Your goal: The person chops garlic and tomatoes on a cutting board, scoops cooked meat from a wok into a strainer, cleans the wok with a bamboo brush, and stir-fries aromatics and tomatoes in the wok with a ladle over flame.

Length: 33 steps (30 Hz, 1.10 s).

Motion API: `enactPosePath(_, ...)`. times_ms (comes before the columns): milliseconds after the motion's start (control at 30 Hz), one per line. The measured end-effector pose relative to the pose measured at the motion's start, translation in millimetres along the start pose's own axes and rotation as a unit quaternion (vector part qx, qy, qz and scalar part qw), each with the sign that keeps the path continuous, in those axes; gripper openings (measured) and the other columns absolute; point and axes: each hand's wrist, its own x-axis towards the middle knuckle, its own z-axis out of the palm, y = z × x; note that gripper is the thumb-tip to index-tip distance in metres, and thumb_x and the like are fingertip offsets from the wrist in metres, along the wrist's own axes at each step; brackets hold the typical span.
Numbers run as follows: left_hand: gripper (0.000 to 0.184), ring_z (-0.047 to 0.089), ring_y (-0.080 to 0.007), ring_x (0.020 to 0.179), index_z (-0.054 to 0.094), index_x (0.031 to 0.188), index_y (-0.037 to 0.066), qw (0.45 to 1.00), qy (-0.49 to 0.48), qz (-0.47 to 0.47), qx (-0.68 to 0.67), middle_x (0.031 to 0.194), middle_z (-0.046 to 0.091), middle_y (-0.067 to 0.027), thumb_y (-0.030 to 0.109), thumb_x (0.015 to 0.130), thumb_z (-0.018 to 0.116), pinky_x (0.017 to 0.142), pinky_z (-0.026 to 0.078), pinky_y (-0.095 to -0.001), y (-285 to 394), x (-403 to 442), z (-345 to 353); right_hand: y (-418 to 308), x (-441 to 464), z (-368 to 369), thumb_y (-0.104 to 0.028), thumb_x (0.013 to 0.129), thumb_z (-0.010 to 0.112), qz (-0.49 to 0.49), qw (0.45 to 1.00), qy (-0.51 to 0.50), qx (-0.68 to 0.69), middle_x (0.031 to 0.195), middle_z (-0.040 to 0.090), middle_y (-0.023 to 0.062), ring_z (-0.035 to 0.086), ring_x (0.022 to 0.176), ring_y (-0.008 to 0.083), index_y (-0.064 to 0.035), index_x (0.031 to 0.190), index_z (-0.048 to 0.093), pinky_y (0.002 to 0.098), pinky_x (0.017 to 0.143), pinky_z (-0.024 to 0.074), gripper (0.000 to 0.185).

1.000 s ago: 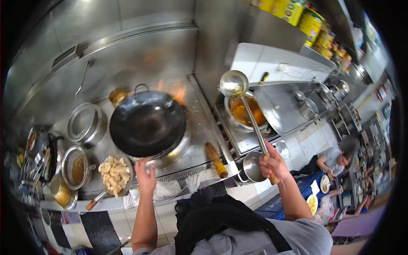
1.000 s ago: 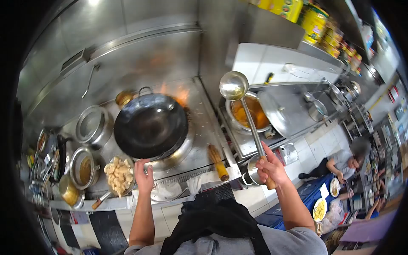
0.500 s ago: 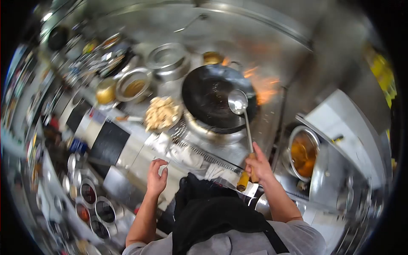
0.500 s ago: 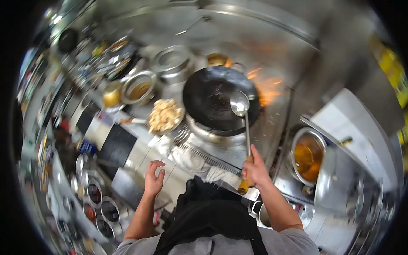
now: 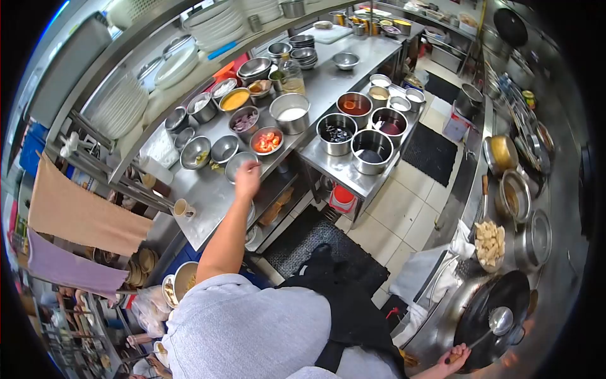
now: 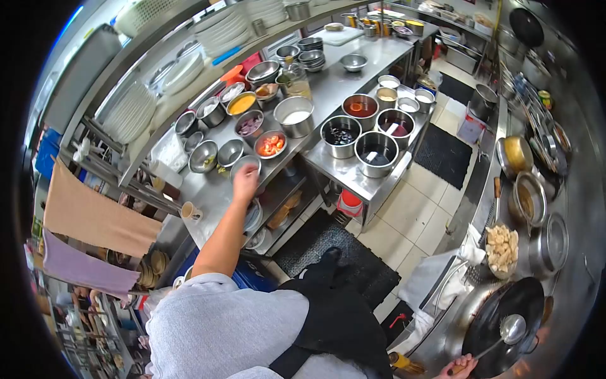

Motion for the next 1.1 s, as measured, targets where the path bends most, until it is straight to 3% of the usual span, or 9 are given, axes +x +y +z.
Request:
enactPosePath(100, 0.021, 0.068, -0.0221, 0.068, 0.064, 0.103, -0.002, 0.978, 0.062, -0.174, -0.097, 0.084, 0.067, -0.0126, 0.013, 0.090, 0.059, 0.055, 0.054, -0.0318, -88.3, 0.8, -35.1, 9.8, 19.0, -10.3, -0.005, 0.090, 0.055, -0.024, 0.935, 0.106, -0.338, 0.076, 0.051, 0.0047, 0.047, 0.053, 0.0151, -0.0098, 0.116, 0.046, 0.0307, 0.041, 0.0353, 0.028)
enactPosePath(167, 0.025, 0.068, -0.0211, 0.065, 0.059, 0.110, 0.000, 0.950, 0.133, -0.267, -0.089, 0.087, 0.066, -0.0134, 0.015, 0.091, 0.058, 0.046, 0.052, -0.0307, -121.6, 3.1, -49.8, 61.2, -26.0, 67.7, -0.003, 0.086, 0.049, -0.165, 0.721, 0.256, -0.622, 0.080, 0.053, 0.0093, 0.045, 0.048, 0.0178, -0.0081, 0.134, 0.041, 0.0334, 0.038, 0.0353, 0.049)
enactPosePath(433, 0.034, 0.065, -0.0229, 0.057, 0.050, 0.115, -0.003, 0.887, -0.083, -0.402, -0.212, 0.077, 0.062, -0.0133, 0.014, 0.088, 0.063, 0.044, 0.052, -0.0325, -218.6, 71.8, -57.1, 117.2, -80.2, 26.9, 0.000, 0.084, 0.045, -0.188, 0.698, 0.294, -0.626, 0.087, 0.055, 0.0135, 0.041, 0.044, 0.0170, -0.0134, 0.149, 0.029, 0.0317, 0.037, 0.0355, 0.067)
enactPosePath(533, 0.015, 0.057, -0.0195, 0.047, 0.065, 0.080, -0.004, 0.953, -0.131, -0.272, -0.037, 0.064, 0.061, -0.0102, 0.010, 0.076, 0.061, 0.042, 0.045, -0.0354, -218.7, 69.3, -80.2, 102.7, -149.2, 89.9, 0.007, 0.084, 0.047, -0.048, 0.705, 0.344, -0.619, 0.107, 0.057, 0.0119, 0.050, 0.059, 0.0149, -0.0182, 0.153, 0.026, 0.0291, 0.047, 0.0421, 0.077)
enactPosePath(667, 0.038, 0.066, -0.0236, 0.078, 0.066, 0.103, -0.007, 0.936, -0.262, -0.164, 0.168, 0.085, 0.070, -0.0185, 0.009, 0.069, 0.061, 0.071, 0.052, -0.0388, -83.9, 55.0, -73.2, 99.6, -197.9, 35.0, 0.011, 0.083, 0.046, -0.161, 0.859, 0.236, -0.424, 0.146, 0.042, 0.0126, 0.051, 0.117, 0.0252, -0.0194, 0.158, 0.015, 0.0387, 0.105, 0.0398, 0.086)
enactPosePath(800, 0.064, 0.060, -0.0201, 0.099, 0.046, 0.137, 0.000, 0.846, -0.518, -0.046, -0.116, 0.115, 0.062, -0.0111, -0.003, 0.073, 0.052, 0.084, 0.050, -0.0315, 97.9, 7.0, 92.0, 116.1, -230.0, 60.3, 0.003, 0.084, 0.053, -0.152, 0.703, 0.337, -0.607, 0.141, 0.046, 0.0136, 0.047, 0.127, 0.0251, -0.0093, 0.154, 0.026, 0.0375, 0.109, 0.0367, 0.076)
enactPosePath(933, 0.070, 0.051, -0.0242, 0.125, 0.034, 0.147, 0.000, 0.659, -0.698, 0.190, -0.205, 0.138, 0.050, -0.0141, -0.005, 0.078, 0.044, 0.104, 0.043, -0.0354, 333.3, -149.7, 257.4, 100.2, -246.1, 65.8, 0.000, 0.086, 0.054, -0.132, 0.706, 0.343, -0.605, 0.111, 0.060, 0.0089, 0.056, 0.086, 0.0210, -0.0192, 0.157, 0.025, 0.0317, 0.080, 0.0491, 0.079)
enactPosePath(1000, 0.080, 0.046, -0.0266, 0.132, 0.032, 0.150, 0.004, 0.593, -0.731, 0.267, -0.207, 0.142, 0.047, -0.0141, -0.013, 0.073, 0.046, 0.109, 0.039, -0.0356, 436.8, -246.2, 299.4, 98.4, -256.3, 63.9, 0.000, 0.086, 0.054, -0.119, 0.717, 0.353, -0.589, 0.103, 0.061, 0.0099, 0.055, 0.081, 0.0209, -0.0204, 0.157, 0.024, 0.0309, 0.078, 0.0488, 0.079)
enactPosePath(1100, 0.082, 0.057, -0.0396, 0.115, 0.035, 0.150, 0.022, 0.544, -0.498, 0.641, -0.212, 0.136, 0.046, -0.0222, -0.013, 0.077, 0.050, 0.097, 0.048, -0.0436, 508.8, -386.9, 381.5, 101.3, -277.2, 61.5, 0.000, 0.085, 0.055, -0.122, 0.691, 0.362, -0.613, 0.086, 0.060, 0.0067, 0.055, 0.076, 0.0203, -0.0210, 0.157, 0.023, 0.0317, 0.076, 0.0489, 0.081)
